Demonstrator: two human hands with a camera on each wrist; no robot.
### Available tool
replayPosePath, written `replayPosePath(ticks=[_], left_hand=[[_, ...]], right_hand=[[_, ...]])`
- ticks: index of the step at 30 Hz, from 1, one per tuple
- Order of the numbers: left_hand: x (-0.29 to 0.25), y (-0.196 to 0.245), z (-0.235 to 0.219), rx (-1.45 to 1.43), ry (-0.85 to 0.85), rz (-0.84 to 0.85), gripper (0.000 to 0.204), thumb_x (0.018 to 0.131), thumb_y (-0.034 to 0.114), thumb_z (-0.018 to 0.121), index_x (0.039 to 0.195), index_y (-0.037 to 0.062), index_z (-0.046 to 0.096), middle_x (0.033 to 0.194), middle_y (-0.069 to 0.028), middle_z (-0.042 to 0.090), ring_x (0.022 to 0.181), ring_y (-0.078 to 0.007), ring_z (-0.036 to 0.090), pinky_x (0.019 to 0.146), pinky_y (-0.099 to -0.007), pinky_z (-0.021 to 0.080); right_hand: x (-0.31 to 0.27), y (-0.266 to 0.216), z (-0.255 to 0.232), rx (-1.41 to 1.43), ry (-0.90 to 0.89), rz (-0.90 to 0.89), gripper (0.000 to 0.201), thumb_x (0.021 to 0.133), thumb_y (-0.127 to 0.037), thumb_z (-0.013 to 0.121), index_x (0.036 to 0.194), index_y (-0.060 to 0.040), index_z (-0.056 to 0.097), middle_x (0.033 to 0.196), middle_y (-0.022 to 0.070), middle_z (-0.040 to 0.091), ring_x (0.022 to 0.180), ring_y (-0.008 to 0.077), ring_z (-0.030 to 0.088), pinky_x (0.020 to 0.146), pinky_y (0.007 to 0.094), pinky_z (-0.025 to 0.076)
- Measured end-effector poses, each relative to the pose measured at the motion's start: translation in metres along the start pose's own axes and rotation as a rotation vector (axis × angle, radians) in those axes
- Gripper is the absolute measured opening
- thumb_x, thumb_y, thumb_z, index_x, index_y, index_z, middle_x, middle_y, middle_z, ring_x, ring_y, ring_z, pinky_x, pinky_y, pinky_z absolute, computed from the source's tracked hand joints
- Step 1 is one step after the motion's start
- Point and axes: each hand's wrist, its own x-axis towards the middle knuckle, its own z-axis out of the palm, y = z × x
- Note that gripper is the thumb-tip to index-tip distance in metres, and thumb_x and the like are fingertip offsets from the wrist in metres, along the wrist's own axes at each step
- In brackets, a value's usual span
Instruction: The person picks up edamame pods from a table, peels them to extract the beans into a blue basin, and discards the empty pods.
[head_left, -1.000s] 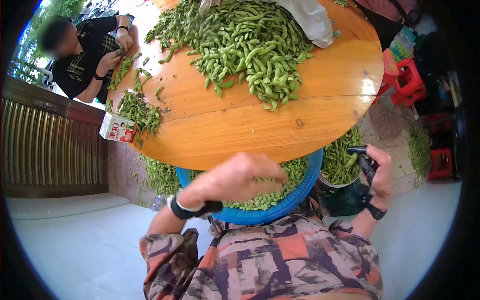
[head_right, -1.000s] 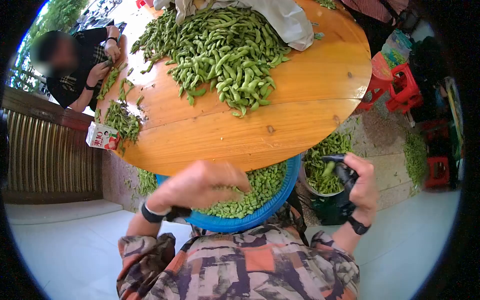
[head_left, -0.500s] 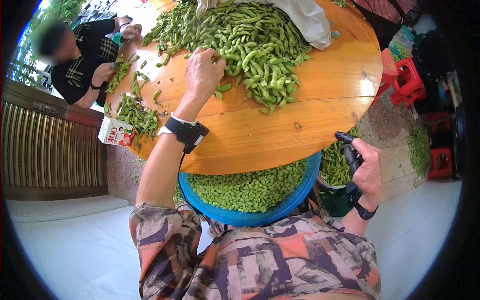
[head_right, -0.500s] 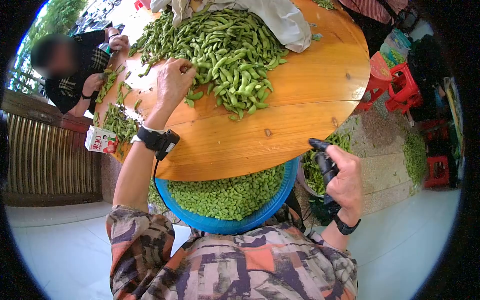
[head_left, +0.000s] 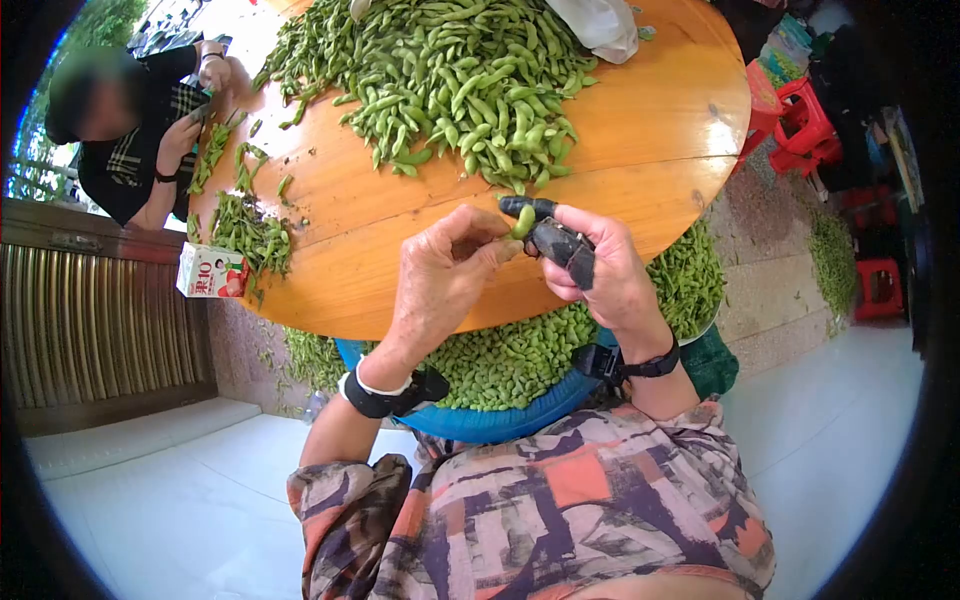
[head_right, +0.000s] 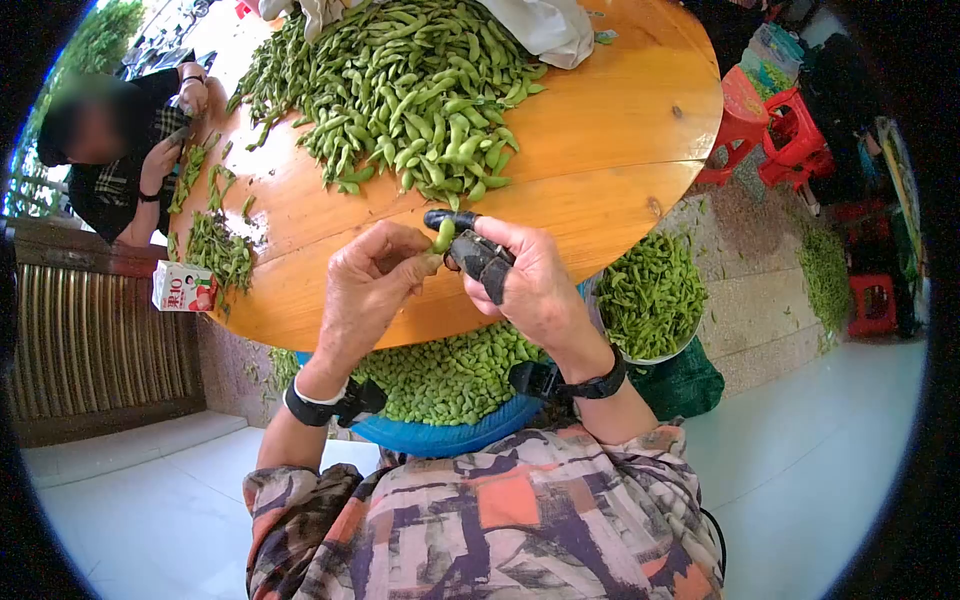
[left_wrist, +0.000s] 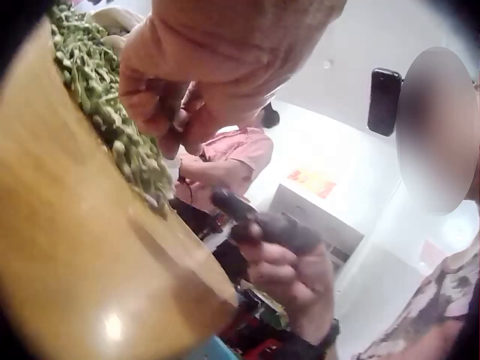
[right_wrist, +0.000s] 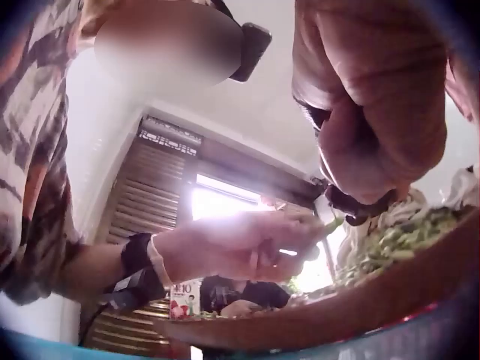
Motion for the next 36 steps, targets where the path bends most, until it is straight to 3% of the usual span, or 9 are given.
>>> replayPosePath(ticks=[12,14,17,19,22,24,29,31,36], left_hand=[[-0.014,-0.003,0.012,-0.006,0.074,0.031,0.010,0.085,0.003,0.071,0.083,0.0013,0.062,0.069,-0.0018,0.064,0.059,-0.0072,0.057,0.051,-0.0226,0.044],[-0.017,-0.007,0.007,-0.666,-0.110,-0.238,0.010,0.087,0.003,0.069,0.087,0.0034,0.060,0.073,-0.0042,0.064,0.057,-0.0112,0.060,0.048,-0.0244,0.045],[-0.025,-0.033,0.024,-1.258,-0.273,-0.200,0.019,0.088,0.007,0.068,0.105,0.0029,0.061,0.088,-0.0120,0.066,0.053,-0.0146,0.058,0.040,-0.0224,0.041],[-0.026,-0.030,0.026,-1.289,-0.290,-0.190,0.021,0.090,0.009,0.067,0.108,0.0027,0.060,0.094,-0.0116,0.066,0.056,-0.0139,0.058,0.042,-0.0227,0.042],[-0.021,-0.008,0.023,-0.700,-0.156,-0.214,0.018,0.091,0.012,0.069,0.101,0.0024,0.058,0.079,-0.0063,0.064,0.061,-0.0144,0.061,0.053,-0.0266,0.050],[-0.016,-0.010,0.022,-0.470,-0.111,-0.106,0.021,0.090,0.014,0.070,0.102,0.0012,0.058,0.079,-0.0072,0.065,0.063,-0.0144,0.061,0.055,-0.0270,0.050],[-0.015,0.009,0.015,0.142,-0.105,0.071,0.027,0.088,0.015,0.070,0.105,-0.0009,0.057,0.081,-0.0142,0.067,0.068,-0.0215,0.065,0.059,-0.0325,0.051],[-0.016,0.012,0.012,0.425,-0.099,0.307,0.019,0.090,0.006,0.064,0.107,-0.0015,0.058,0.079,-0.0115,0.066,0.070,-0.0175,0.064,0.067,-0.0288,0.051],[-0.017,0.014,-0.001,0.371,-0.208,0.228,0.023,0.093,0.005,0.057,0.115,-0.0006,0.058,0.079,-0.0130,0.064,0.068,-0.0183,0.063,0.066,-0.0292,0.050]], right_hand=[[-0.011,0.002,0.002,-0.235,-0.002,-0.107,0.029,0.097,-0.012,0.047,0.116,0.0061,0.059,0.062,-0.0067,0.042,0.050,0.0012,0.036,0.043,0.0173,0.028],[-0.011,0.003,-0.003,-0.035,-0.062,-0.067,0.027,0.097,-0.010,0.047,0.114,0.0056,0.060,0.063,-0.0058,0.044,0.050,0.0019,0.037,0.044,0.0180,0.029],[-0.013,0.003,-0.011,0.242,-0.196,0.009,0.024,0.097,-0.008,0.048,0.111,0.0054,0.061,0.066,-0.0051,0.045,0.050,0.0020,0.037,0.044,0.0182,0.029],[-0.013,0.000,-0.013,0.312,-0.272,0.044,0.023,0.097,-0.009,0.048,0.110,0.0056,0.060,0.067,-0.0053,0.046,0.049,0.0014,0.036,0.044,0.0179,0.028],[-0.020,-0.010,-0.008,0.049,-0.111,0.031,0.018,0.093,-0.005,0.051,0.104,0.0046,0.061,0.065,-0.0002,0.045,0.052,0.0064,0.042,0.047,0.0229,0.034],[-0.024,-0.013,-0.002,-0.803,0.008,-0.249,0.019,0.083,0.001,0.055,0.101,0.0036,0.061,0.067,0.0089,0.047,0.060,0.0167,0.050,0.056,0.0295,0.040],[-0.023,-0.006,0.003,-0.850,-0.016,-0.403,0.030,0.071,0.006,0.054,0.100,0.0030,0.060,0.079,0.0159,0.052,0.068,0.0309,0.051,0.063,0.0332,0.042],[-0.022,-0.005,0.001,-0.827,-0.010,-0.397,0.029,0.070,0.006,0.053,0.098,0.0035,0.060,0.077,0.0161,0.051,0.067,0.0319,0.050,0.062,0.0333,0.042],[-0.018,-0.002,-0.001,-0.839,0.017,-0.382,0.026,0.068,0.006,0.051,0.093,0.0041,0.058,0.075,0.0172,0.049,0.066,0.0323,0.049,0.061,0.0340,0.042]])
